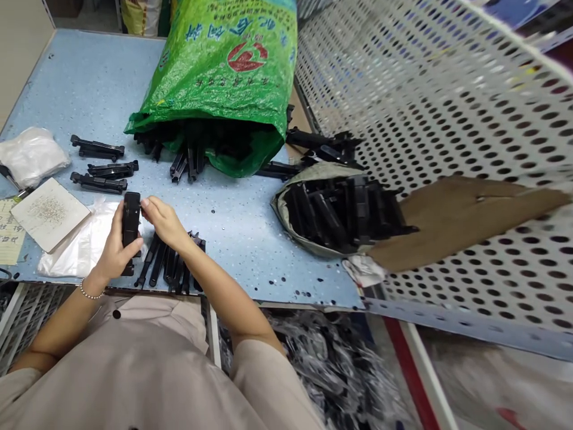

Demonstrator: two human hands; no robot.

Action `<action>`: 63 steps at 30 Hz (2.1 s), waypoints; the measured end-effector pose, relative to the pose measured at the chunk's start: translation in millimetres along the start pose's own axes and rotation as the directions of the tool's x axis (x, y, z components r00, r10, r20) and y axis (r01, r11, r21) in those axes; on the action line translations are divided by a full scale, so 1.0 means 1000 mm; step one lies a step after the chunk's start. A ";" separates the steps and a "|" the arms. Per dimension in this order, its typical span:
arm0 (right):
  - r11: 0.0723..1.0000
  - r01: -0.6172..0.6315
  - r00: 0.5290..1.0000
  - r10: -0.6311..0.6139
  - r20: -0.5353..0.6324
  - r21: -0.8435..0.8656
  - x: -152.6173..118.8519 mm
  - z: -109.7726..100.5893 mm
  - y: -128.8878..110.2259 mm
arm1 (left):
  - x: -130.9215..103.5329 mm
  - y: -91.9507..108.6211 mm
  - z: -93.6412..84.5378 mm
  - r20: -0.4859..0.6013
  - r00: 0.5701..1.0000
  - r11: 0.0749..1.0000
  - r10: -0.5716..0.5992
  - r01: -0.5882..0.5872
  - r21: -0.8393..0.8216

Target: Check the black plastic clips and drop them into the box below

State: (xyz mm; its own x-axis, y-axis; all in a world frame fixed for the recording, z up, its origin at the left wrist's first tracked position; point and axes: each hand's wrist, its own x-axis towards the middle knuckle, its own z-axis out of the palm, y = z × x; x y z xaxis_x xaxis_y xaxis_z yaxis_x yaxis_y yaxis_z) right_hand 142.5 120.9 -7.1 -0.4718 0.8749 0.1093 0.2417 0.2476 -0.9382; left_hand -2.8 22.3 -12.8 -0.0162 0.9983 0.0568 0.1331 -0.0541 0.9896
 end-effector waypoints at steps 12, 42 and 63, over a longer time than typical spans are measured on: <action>0.513 0.508 0.861 -0.316 0.398 -0.692 -0.019 -0.045 -0.013 | 0.003 0.025 -0.011 0.243 0.898 0.803 -0.366 0.436 -0.405; 0.510 0.526 0.850 -0.340 0.402 -0.681 -0.020 -0.051 -0.025 | -0.016 0.043 -0.013 0.244 0.917 0.883 -0.316 0.378 -0.277; 0.955 0.147 0.941 -0.055 0.335 -0.257 -0.027 -0.044 -0.037 | -0.027 0.040 -0.011 0.200 0.960 0.940 -0.197 0.243 -0.241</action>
State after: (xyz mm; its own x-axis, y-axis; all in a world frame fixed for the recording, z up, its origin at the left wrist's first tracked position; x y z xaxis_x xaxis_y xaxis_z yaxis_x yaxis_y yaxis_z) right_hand 183.1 106.5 39.0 -0.7409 0.6701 0.0449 0.3789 0.4722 -0.7959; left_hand -7.7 -7.0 27.0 0.1564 0.9735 -0.1670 -0.1176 0.1862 0.9755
